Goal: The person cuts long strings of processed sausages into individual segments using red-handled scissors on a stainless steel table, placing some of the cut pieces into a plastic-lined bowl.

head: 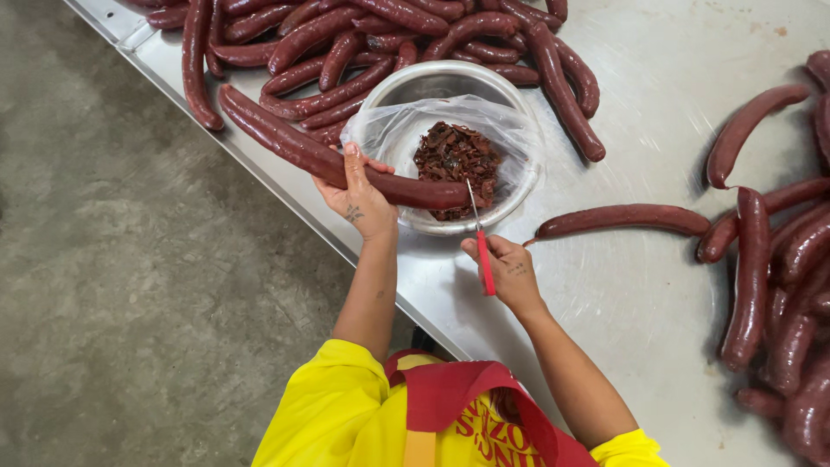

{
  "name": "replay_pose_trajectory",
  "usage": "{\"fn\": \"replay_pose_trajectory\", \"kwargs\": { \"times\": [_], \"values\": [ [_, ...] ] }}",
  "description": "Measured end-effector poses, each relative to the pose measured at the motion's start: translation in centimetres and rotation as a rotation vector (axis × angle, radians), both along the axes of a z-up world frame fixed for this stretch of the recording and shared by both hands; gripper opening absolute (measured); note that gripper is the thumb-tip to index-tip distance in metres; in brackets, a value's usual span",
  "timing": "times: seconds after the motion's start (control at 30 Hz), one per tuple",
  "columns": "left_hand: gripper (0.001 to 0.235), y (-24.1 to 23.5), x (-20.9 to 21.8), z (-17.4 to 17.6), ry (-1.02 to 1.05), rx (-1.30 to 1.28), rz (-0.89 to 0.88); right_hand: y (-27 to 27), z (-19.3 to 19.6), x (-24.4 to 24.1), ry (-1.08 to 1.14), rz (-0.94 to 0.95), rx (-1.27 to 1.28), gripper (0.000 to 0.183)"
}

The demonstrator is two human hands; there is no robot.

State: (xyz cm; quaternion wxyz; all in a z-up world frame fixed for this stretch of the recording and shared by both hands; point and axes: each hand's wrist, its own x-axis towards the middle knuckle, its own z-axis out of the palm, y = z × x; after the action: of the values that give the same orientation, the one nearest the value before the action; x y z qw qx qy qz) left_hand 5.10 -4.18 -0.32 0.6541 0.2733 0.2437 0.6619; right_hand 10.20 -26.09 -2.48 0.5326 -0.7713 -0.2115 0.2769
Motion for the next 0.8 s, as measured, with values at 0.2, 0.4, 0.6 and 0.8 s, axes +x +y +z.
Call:
{"fn": "replay_pose_trajectory", "kwargs": {
  "times": [0.2, 0.4, 0.6, 0.8],
  "values": [
    [0.04, 1.5, 0.2, -1.0, 0.0, -0.097, -0.061, 1.4, -1.2, 0.1, 0.24, -0.045, -0.025, 0.046],
    [0.039, 2.1, 0.5, -0.7, 0.026, -0.132, -0.209, 2.0, -1.9, 0.8, -0.095, 0.009, -0.008, 0.038],
    [0.038, 4.0, 1.8, 0.0, 0.035, -0.128, -0.219, 2.3, -0.2, 0.8, 0.309, -0.051, -0.015, 0.042],
    [0.054, 11.2, 7.2, 1.8, -0.003, -0.056, -0.145, 1.2, 0.8, 0.9, 0.348, -0.1, 0.006, 0.046]
  ]
}}
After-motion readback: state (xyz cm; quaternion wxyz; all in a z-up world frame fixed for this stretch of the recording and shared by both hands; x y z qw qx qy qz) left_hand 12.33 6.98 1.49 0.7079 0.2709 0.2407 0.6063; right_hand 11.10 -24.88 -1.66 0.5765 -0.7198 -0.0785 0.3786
